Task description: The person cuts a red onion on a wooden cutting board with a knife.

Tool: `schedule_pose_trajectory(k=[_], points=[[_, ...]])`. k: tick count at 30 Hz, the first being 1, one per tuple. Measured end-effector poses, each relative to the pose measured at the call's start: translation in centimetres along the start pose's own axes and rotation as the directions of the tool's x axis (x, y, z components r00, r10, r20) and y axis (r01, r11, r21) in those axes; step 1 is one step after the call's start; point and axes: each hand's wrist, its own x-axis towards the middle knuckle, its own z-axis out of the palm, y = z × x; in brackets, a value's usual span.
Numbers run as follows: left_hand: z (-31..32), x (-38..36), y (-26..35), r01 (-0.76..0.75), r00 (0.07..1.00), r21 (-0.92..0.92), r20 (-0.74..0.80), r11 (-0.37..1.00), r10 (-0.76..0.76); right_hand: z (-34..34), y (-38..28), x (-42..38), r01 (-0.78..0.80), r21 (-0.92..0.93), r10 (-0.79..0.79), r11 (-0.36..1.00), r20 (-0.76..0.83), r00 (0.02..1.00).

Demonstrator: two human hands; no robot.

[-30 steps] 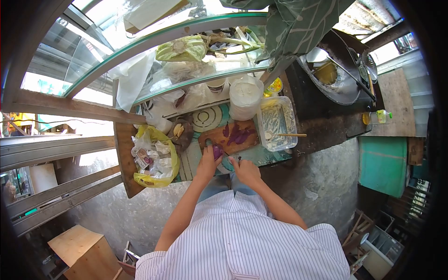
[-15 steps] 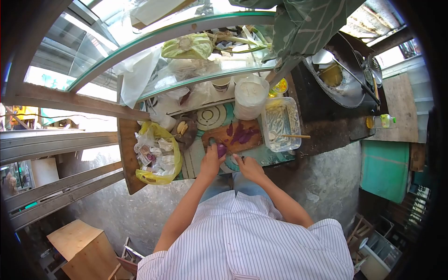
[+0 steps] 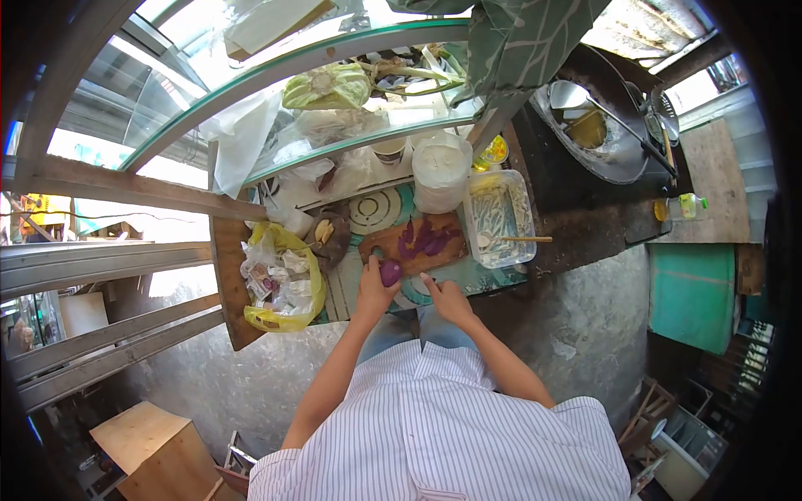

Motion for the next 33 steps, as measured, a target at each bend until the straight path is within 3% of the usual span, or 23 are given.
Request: schedule_pose_trajectory(k=[1,2,4,7,11,13,26,31,33], points=[[0.1,0.0,0.0,-0.004,1.0,0.0,0.008,1.0,0.004,-0.1,-0.7,-0.9,0.104,-0.15,-0.12,0.983,-0.105,0.987],[0.3,0.1,0.0,0.025,1.0,-0.006,0.016,1.0,-0.025,0.0,-1.2,-1.5,0.098,-0.147,-0.114,0.984,-0.111,0.987],[0.5,0.0,0.0,0.054,0.998,-0.012,0.03,0.998,-0.053,0.4,-1.5,-2.7,0.157,-0.312,-0.221,0.937,-0.183,0.958],[0.5,-0.5,-0.2,0.005,1.0,0.098,0.028,0.995,-0.008,0.5,-1.7,-3.5,0.125,-0.324,-0.192,0.938,-0.183,0.964],[0.4,-0.7,0.2,0.05,0.993,0.201,0.099,0.978,-0.071,0.0,-2.2,-4.6,0.114,-0.323,-0.173,0.94,-0.16,0.972],[0.3,-0.6,0.4,0.071,0.989,0.219,0.112,0.973,-0.097,0.0,-2.1,-4.8,0.158,-0.383,-0.235,0.91,-0.164,0.958],[-0.1,0.1,0.6,0.059,0.978,0.291,0.176,0.955,-0.114,0.4,-3.2,-2.0,0.122,-0.388,-0.168,0.913,-0.086,0.982],[-0.4,0.1,0.4,0.077,0.976,0.284,0.176,0.956,-0.131,0.9,-3.1,-1.2,0.076,-0.272,-0.087,0.959,-0.029,0.996],[-0.2,0.1,0.6,0.09,0.978,0.264,0.158,0.96,-0.135,1.3,-3.3,-0.7,0.082,-0.254,-0.105,0.964,-0.078,0.991]])
